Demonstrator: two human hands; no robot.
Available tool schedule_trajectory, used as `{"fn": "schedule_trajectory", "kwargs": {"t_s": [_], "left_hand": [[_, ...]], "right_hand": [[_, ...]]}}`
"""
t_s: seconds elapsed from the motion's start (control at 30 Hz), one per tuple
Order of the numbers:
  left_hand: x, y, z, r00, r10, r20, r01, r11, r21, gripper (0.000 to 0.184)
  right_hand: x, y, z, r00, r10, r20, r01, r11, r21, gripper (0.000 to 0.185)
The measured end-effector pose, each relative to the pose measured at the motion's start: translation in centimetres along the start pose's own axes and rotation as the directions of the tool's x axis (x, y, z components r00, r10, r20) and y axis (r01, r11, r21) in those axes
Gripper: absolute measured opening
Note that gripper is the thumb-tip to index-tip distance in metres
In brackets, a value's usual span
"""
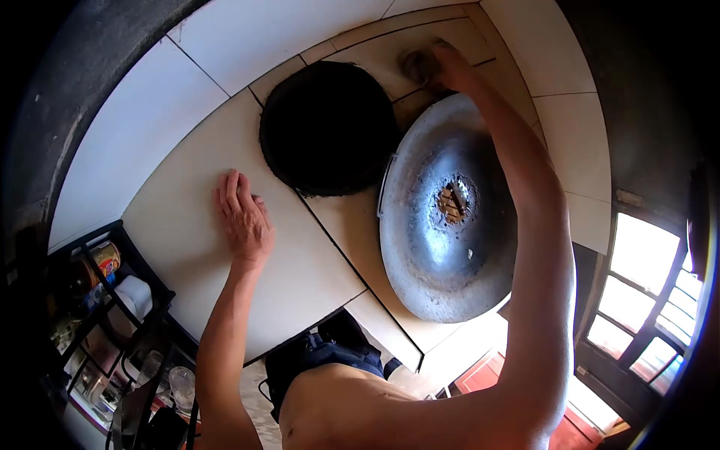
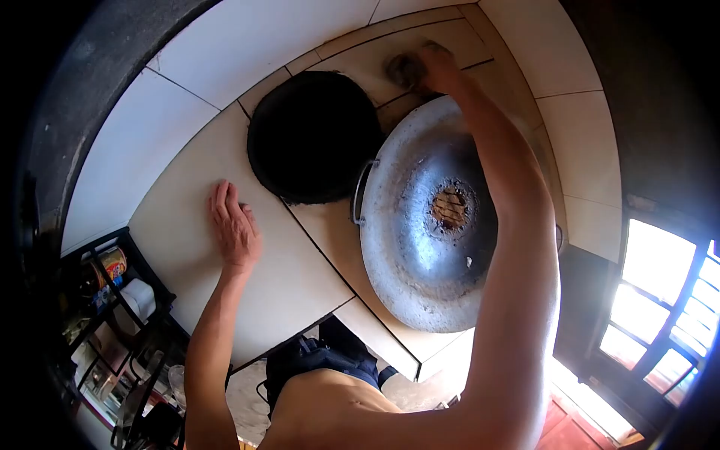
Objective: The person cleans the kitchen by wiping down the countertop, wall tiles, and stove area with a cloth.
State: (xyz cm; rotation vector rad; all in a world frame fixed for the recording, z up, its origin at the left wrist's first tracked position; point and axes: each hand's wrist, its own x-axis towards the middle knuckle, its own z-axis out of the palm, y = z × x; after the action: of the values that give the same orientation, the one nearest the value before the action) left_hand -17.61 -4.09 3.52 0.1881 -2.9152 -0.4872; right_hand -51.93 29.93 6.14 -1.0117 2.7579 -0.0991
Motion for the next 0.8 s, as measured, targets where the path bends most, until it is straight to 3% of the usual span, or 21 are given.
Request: {"fn": "schedule_trajectory", "kwargs": {"t_s": [0.03, 0.13, 0.23, 0.33, 0.43, 0.47, 0.57, 0.7, 0.73, 0.8], "left_hand": [[0.1, 0.2, 0.1, 1.0, 0.006, -0.007, -0.006, 1.0, -0.018, 0.047], [0.1, 0.3, 0.1, 1.0, 0.008, -0.022, -0.009, 1.0, -0.016, 0.045], [0.2, 0.4, 0.0, 1.0, 0.017, -0.021, -0.017, 1.0, 0.001, 0.045], [0.4, 0.3, -0.2, 0.999, 0.045, -0.018, -0.045, 0.999, -0.012, 0.045], [0.2, -0.1, 0.2, 1.0, 0.005, 0.012, -0.005, 1.0, -0.002, 0.048], [0.1, 0.0, 0.3, 1.0, -0.013, 0.013, 0.014, 1.0, -0.024, 0.047], [0.1, 0.1, 0.2, 0.999, -0.019, 0.035, 0.021, 0.999, -0.041, 0.047], [0.3, 0.0, -0.1, 0.999, 0.005, 0.047, -0.004, 0.999, -0.032, 0.047], [0.3, -0.1, 0.0, 0.999, -0.006, 0.044, 0.007, 1.0, -0.017, 0.048], [0.2, -0.1, 0.1, 0.999, -0.016, 0.05, 0.016, 1.0, 0.004, 0.048]], "right_hand": [[-0.5, -0.2, 0.1, 0.998, -0.048, -0.029, 0.047, 0.999, -0.012, 0.065], [-0.9, -7.2, -2.0, 0.956, -0.14, 0.259, 0.089, 0.976, 0.197, 0.064], [-1.1, -7.1, -1.8, 0.979, -0.074, 0.192, 0.049, 0.99, 0.13, 0.066], [-0.2, -2.4, -0.5, 0.993, -0.003, 0.118, 0.001, 1.0, 0.017, 0.066], [0.7, -0.9, -1.0, 0.961, 0.073, 0.266, -0.092, 0.994, 0.063, 0.066], [0.8, -1.7, -1.1, 0.955, -0.011, 0.296, -0.012, 0.997, 0.075, 0.066], [0.7, -6.9, -0.9, 0.943, -0.12, 0.31, 0.096, 0.991, 0.094, 0.063], [0.3, -3.1, -1.2, 0.963, 0.001, 0.268, 0.003, 1.0, -0.015, 0.058], [0.5, -3.2, -2.6, 0.95, 0.095, 0.299, -0.098, 0.995, -0.004, 0.058], [0.4, -4.8, -4.6, 0.932, -0.026, 0.361, -0.066, 0.968, 0.241, 0.057]]}}
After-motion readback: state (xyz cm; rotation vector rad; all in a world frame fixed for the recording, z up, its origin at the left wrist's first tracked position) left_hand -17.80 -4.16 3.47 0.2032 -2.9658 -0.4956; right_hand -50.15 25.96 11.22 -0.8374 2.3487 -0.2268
